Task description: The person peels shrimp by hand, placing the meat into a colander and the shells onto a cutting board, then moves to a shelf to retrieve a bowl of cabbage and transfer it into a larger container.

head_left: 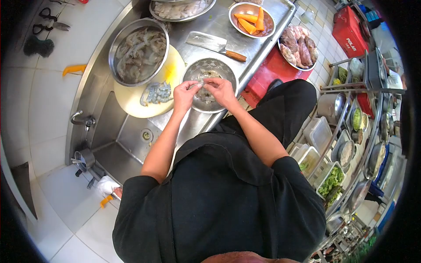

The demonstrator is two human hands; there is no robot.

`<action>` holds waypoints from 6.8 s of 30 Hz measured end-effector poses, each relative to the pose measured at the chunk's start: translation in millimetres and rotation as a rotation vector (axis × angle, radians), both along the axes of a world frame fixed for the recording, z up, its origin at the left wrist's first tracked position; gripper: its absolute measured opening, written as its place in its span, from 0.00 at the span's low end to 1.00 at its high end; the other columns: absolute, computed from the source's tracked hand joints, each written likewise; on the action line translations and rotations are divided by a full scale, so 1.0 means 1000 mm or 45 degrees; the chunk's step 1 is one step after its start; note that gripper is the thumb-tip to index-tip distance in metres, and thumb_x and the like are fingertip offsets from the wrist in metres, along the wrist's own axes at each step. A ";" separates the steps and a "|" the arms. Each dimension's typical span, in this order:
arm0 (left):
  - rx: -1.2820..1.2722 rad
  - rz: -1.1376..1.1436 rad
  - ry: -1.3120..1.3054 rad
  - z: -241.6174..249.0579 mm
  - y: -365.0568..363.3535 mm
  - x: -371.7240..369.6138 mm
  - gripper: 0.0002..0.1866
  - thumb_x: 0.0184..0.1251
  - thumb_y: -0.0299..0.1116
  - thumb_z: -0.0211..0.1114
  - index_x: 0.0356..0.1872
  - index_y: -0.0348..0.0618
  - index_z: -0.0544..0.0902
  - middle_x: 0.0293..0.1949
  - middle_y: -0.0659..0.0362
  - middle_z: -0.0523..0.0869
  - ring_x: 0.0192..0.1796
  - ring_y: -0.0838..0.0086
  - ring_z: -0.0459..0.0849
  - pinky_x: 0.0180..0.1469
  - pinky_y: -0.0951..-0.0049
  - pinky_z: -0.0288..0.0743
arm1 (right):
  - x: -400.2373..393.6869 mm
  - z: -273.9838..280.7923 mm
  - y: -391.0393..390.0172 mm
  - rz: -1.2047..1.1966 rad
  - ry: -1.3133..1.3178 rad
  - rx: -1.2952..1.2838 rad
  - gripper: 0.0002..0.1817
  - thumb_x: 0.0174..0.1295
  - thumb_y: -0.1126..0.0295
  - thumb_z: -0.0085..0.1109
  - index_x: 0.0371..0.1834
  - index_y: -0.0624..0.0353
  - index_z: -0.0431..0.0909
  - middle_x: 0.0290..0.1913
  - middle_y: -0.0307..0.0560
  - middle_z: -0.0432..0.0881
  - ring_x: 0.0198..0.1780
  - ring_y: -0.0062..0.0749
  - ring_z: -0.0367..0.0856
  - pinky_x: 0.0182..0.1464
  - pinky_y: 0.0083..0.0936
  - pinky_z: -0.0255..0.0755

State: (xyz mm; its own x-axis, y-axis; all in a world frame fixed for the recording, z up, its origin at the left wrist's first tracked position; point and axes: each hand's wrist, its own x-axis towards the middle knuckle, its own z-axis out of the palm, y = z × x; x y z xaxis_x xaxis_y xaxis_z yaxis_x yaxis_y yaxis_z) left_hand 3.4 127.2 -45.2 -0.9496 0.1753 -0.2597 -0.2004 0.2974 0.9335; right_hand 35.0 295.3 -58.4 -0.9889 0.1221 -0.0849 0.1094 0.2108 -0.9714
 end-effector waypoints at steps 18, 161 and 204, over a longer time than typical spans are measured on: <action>-0.308 -0.148 0.286 -0.017 0.004 0.021 0.18 0.57 0.29 0.66 0.49 0.34 0.84 0.45 0.40 0.85 0.46 0.55 0.87 0.50 0.67 0.79 | 0.005 -0.006 -0.005 0.076 -0.020 0.209 0.13 0.52 0.65 0.60 0.31 0.65 0.84 0.28 0.64 0.81 0.31 0.54 0.84 0.36 0.38 0.76; 0.160 0.399 0.180 -0.044 -0.006 -0.009 0.11 0.65 0.24 0.63 0.46 0.32 0.84 0.34 0.58 0.88 0.35 0.80 0.85 0.39 0.80 0.77 | -0.007 -0.015 0.016 -0.016 -0.171 0.680 0.10 0.51 0.67 0.60 0.30 0.62 0.85 0.32 0.66 0.82 0.38 0.58 0.83 0.44 0.41 0.76; -0.016 -0.261 0.095 -0.027 -0.011 0.027 0.18 0.59 0.28 0.69 0.52 0.40 0.84 0.48 0.49 0.87 0.48 0.73 0.83 0.52 0.74 0.75 | 0.005 -0.003 -0.007 0.172 -0.116 0.243 0.11 0.53 0.69 0.56 0.24 0.69 0.80 0.22 0.59 0.82 0.26 0.46 0.85 0.34 0.36 0.78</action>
